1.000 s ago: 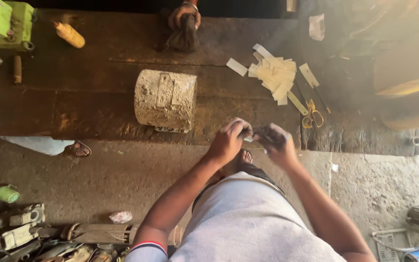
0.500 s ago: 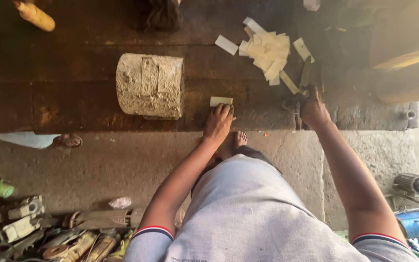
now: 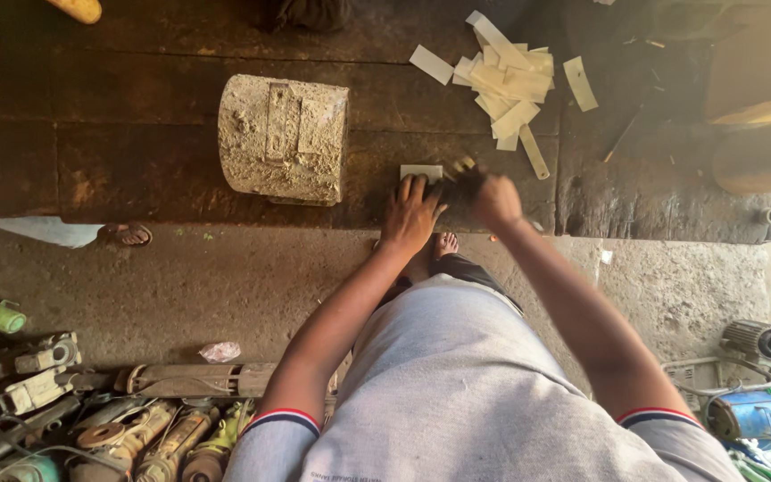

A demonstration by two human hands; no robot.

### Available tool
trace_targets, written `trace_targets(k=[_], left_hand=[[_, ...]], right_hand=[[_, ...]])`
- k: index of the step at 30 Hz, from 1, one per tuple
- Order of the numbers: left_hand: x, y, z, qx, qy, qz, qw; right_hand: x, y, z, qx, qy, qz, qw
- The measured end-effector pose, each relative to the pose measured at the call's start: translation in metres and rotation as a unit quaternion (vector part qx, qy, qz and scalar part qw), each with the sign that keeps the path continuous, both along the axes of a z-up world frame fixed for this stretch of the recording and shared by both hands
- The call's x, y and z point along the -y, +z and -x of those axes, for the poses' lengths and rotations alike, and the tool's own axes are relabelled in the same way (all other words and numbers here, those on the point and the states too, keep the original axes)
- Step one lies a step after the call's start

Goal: The person cuts a large sheet of white paper into narrow strips using scissors, then repeatedly folds and inserts the strips into a cylindrical object on the workbench.

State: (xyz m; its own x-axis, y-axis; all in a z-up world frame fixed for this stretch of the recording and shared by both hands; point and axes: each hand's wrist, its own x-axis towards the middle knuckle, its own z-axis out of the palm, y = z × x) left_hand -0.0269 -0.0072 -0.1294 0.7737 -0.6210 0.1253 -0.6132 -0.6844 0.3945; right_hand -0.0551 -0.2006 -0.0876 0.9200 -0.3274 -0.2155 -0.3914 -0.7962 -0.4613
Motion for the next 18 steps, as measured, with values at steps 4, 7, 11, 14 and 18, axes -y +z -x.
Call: trace_targets(k=[4,7,11,14,18], left_hand=[[-0.005,-0.009,-0.001,0.017,-0.014,-0.014,1.0],[-0.005,-0.011,0.001,0.031,-0.03,-0.045,0.998],[-0.004,-0.006,0.002,0.039,-0.034,-0.005,0.999],[-0.002,-0.003,0.007,0.068,-0.035,-0.001,0.997],[-0.006,0.0,0.015,0.096,-0.018,-0.01,0.995]], right_hand=[[-0.02,-0.03,0.004,0.131,0.092,0.074,0.984],[-0.007,-0.042,-0.009,0.12,0.142,0.126,0.975],[0.025,-0.042,-0.053,-0.148,0.16,0.077,0.973],[0.028,-0.037,-0.055,-0.153,0.156,0.039,0.975],[0.013,-0.024,-0.038,-0.12,0.107,0.057,0.985]])
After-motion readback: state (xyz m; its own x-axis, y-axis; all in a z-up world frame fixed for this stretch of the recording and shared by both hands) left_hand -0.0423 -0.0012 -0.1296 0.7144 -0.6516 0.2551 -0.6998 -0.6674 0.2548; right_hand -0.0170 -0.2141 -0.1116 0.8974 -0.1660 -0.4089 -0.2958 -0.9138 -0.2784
